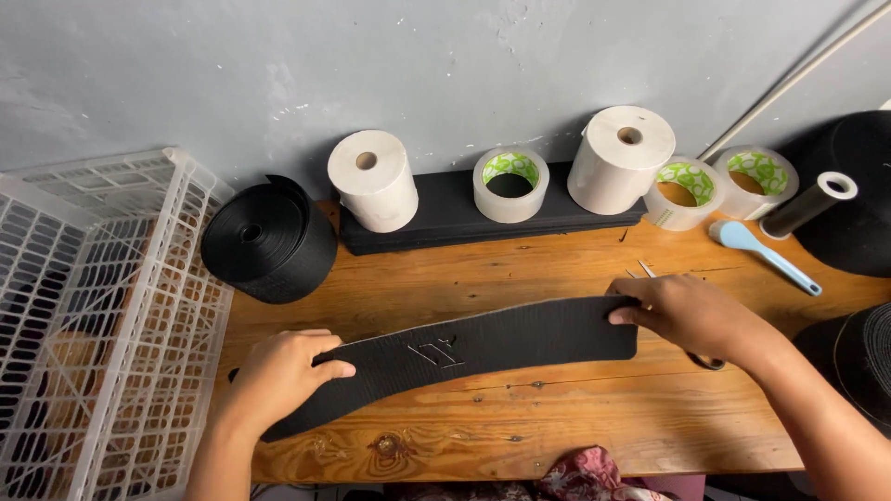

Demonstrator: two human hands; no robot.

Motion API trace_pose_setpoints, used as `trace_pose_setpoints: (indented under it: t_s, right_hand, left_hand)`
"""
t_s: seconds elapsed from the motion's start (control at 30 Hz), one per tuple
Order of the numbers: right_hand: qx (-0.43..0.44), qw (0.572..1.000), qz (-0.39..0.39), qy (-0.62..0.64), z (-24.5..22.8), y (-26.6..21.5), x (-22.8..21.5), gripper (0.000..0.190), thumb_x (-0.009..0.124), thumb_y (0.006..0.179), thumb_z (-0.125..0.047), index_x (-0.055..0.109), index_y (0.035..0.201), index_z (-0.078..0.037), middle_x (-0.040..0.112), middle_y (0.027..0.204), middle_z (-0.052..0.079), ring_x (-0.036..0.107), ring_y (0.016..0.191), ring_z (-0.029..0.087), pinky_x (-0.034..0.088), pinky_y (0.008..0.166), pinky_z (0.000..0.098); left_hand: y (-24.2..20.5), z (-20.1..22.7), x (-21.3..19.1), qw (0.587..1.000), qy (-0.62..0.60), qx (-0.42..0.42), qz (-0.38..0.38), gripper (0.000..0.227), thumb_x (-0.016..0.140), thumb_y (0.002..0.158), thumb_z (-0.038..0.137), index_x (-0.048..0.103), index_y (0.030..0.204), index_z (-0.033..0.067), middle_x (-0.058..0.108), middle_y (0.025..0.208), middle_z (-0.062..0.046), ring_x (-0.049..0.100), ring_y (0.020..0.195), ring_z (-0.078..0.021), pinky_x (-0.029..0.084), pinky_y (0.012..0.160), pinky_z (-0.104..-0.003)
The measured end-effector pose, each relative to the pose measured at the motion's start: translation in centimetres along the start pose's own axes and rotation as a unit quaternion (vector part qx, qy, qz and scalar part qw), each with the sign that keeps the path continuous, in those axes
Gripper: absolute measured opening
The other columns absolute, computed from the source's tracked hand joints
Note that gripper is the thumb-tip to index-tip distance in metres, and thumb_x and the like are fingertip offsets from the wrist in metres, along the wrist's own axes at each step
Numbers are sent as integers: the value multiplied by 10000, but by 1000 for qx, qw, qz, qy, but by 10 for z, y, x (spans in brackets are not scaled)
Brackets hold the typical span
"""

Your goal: The person smooths a black rectangular mat on a wooden table, then uses scissors to trim the edges and corners. They repeatedly lift and rotate the mat to cut along different sides, removing small strips of material.

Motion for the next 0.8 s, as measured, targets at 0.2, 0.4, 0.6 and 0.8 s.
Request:
trace_pose_setpoints:
  t_s: [0.2, 0.4, 0.6, 0.8]
  right_hand:
    - [4, 948, 9, 317, 2, 40, 31, 221, 689, 942, -133, 706, 1136, -29, 765, 847, 208, 758, 840, 320, 598, 853, 441]
    - [2, 974, 56, 220, 15, 80, 77, 323, 717, 948, -273, 676, 1243, -148, 784, 1058, 205, 742, 1068, 403, 601, 887, 480]
    - [9, 972, 83, 219, 3, 67, 72, 362, 688, 957, -249, 631, 1300, -144, 750, 1148, 229, 734, 1070, 434, 606, 908, 509]
    - [-7, 981, 114, 160, 4, 74, 87, 435, 686, 961, -303, 564, 1359, -180, 662, 1183, 177, 710, 1070, 446, 612, 898, 540]
  left_hand:
    - [57, -12, 14, 982, -92, -71, -149, 94, 811, 847, 225, 849, 864, 140, 745, 702, 2, 633, 680, -147, 495, 605, -258]
    - [86, -18, 42, 980, -56, -87, -168, 206, 856, 812, 214, 849, 999, 126, 798, 848, -25, 720, 808, -172, 558, 689, -292]
    - [80, -3, 22, 987, -33, -81, -137, 383, 871, 807, 216, 733, 1137, 77, 765, 1116, -140, 722, 1081, -296, 596, 827, -410]
    - [71, 1, 21, 989, -29, -86, -115, 409, 850, 828, 238, 648, 1161, 110, 726, 1186, -133, 680, 1169, -300, 586, 892, -430]
Point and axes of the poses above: each hand's wrist, its own y-axis towards the middle knuckle, its own x-axis out of the palm, z = x × y, the point moved 7 cm from there along y, towards the middle knuckle
